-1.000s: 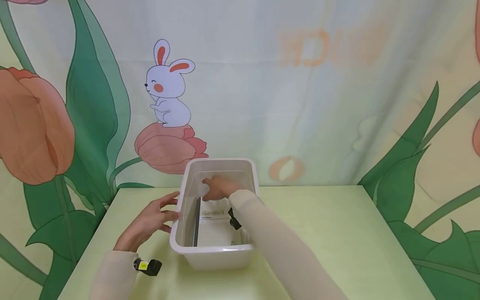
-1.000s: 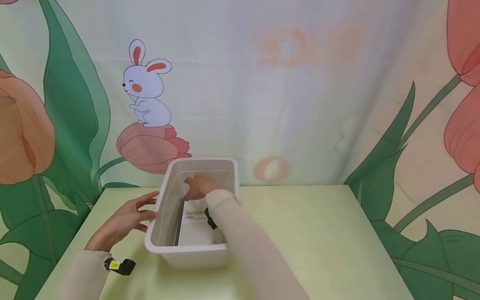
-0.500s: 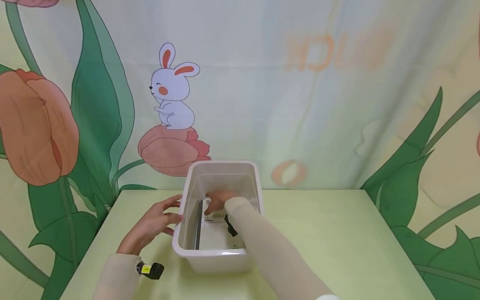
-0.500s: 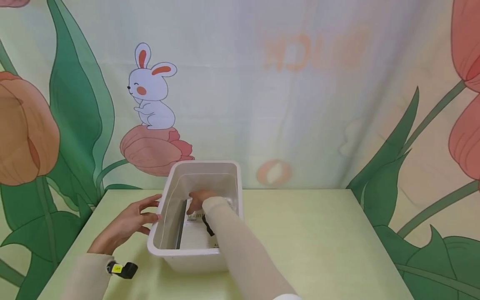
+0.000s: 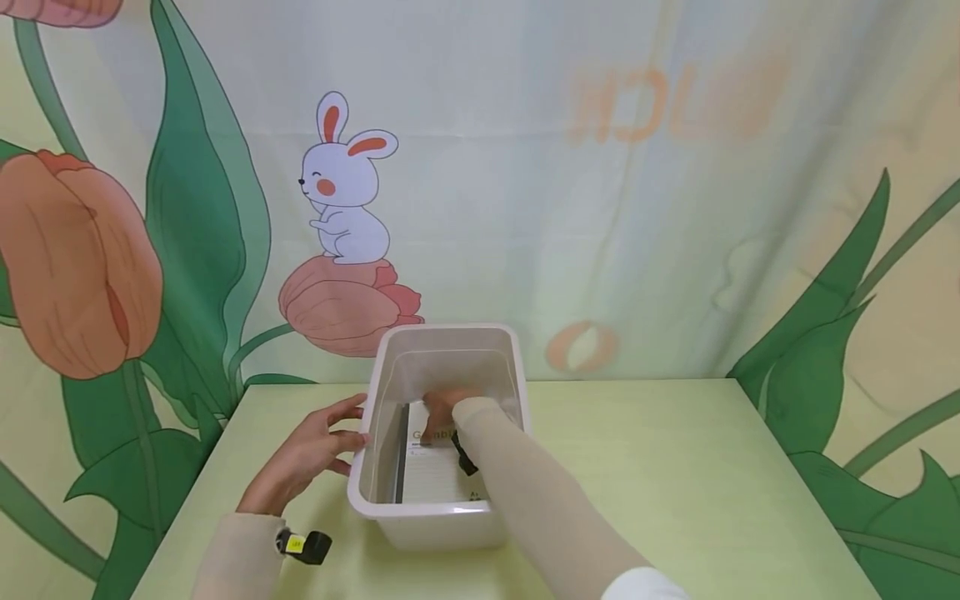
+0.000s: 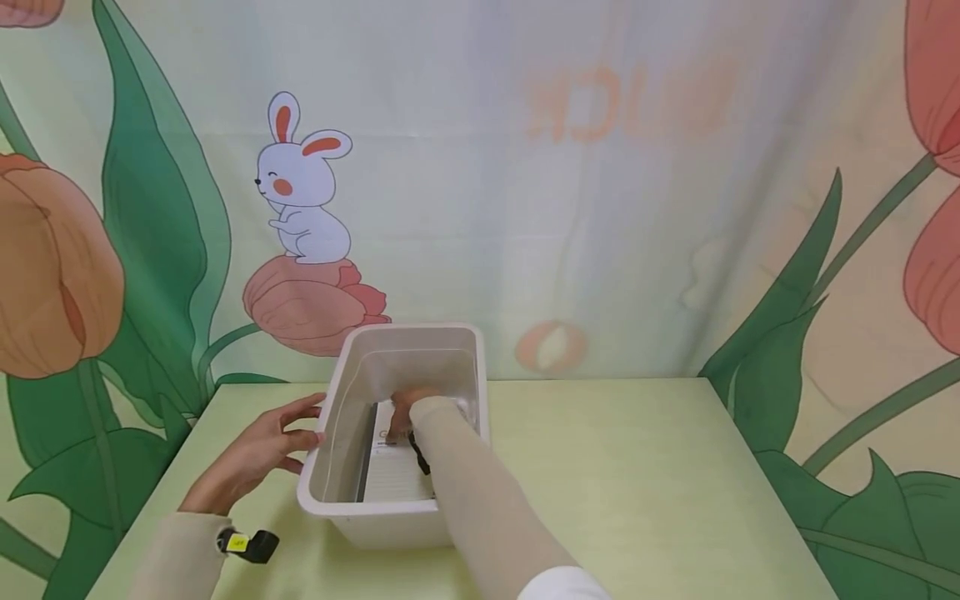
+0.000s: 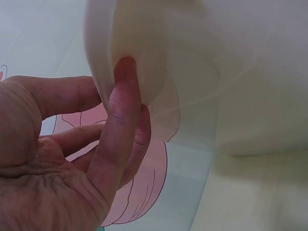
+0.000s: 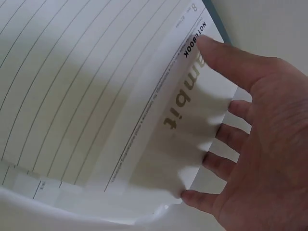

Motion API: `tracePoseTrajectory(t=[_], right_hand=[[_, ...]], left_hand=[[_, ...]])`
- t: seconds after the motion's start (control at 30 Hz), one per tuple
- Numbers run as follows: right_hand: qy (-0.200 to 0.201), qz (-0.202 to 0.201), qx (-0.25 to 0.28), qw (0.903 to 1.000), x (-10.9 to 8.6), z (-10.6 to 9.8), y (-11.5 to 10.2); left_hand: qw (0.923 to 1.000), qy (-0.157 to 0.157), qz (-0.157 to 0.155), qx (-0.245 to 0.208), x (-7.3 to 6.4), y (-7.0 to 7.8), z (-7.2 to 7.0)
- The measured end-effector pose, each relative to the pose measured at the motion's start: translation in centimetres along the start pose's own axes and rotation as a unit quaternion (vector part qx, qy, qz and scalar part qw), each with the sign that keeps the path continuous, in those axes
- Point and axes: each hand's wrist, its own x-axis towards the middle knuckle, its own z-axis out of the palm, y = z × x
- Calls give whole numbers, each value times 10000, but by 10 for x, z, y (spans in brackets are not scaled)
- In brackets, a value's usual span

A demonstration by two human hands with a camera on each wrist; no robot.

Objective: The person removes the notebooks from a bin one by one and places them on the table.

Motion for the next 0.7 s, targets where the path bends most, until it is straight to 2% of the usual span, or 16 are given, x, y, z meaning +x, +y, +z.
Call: tracePoseTrajectory(t=[0.13, 0.37, 0.7], right_hand=[[-22, 152, -66, 9999, -5, -2, 0], [-96, 4, -183, 9998, -9, -9, -9], [-271, 76, 176, 9994, -12, -12, -12]], left_hand=[[10000, 22, 2, 25, 0, 1, 2], [9999, -12, -85, 86, -1, 3, 1], [9999, -28, -43, 162, -1, 4, 1]])
